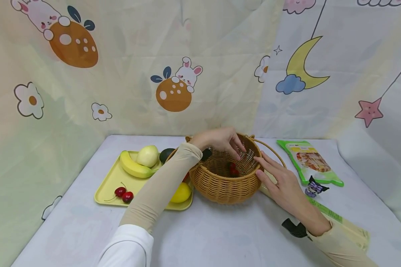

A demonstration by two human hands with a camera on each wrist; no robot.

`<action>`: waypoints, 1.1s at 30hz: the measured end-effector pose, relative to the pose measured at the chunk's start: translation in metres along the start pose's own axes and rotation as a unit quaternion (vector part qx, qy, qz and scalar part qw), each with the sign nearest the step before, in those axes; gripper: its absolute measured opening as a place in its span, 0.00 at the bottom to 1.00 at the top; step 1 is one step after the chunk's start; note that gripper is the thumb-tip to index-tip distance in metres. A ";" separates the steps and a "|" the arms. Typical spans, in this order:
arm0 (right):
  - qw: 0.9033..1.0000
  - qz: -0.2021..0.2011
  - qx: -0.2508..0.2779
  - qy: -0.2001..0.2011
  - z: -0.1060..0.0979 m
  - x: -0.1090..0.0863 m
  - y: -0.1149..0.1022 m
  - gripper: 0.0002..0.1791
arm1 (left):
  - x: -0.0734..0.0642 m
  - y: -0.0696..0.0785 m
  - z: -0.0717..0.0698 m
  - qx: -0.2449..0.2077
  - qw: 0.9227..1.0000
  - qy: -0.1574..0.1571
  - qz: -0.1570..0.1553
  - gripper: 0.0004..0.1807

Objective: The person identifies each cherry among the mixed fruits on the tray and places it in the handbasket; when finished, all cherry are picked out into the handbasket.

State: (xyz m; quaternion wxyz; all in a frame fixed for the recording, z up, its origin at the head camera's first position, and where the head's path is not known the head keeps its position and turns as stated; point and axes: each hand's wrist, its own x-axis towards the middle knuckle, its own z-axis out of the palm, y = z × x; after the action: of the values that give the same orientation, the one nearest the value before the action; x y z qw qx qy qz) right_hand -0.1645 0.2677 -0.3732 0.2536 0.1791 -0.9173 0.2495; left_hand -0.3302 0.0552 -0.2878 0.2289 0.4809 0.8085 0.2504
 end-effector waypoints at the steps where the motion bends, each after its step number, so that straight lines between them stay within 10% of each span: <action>1: 1.000 0.001 0.001 -0.001 0.000 0.000 0.000 0.25 | 0.000 0.000 0.000 0.001 1.000 0.000 -0.001 0.20; 20: 1.000 -0.002 0.003 0.000 -0.001 0.001 0.000 0.25 | -0.005 0.009 -0.012 0.019 0.999 0.036 0.023 0.20; 33: 1.000 -0.001 0.008 -0.004 0.000 0.000 0.000 0.25 | -0.069 0.029 -0.020 0.012 0.976 0.211 0.044 0.19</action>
State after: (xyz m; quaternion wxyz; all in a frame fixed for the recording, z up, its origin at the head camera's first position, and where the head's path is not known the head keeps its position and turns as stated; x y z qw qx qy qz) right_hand -0.1648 0.2677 -0.3732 0.2487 0.1833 -0.9162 0.2553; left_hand -0.2928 0.0021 -0.2454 0.0357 0.4552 0.8196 0.3461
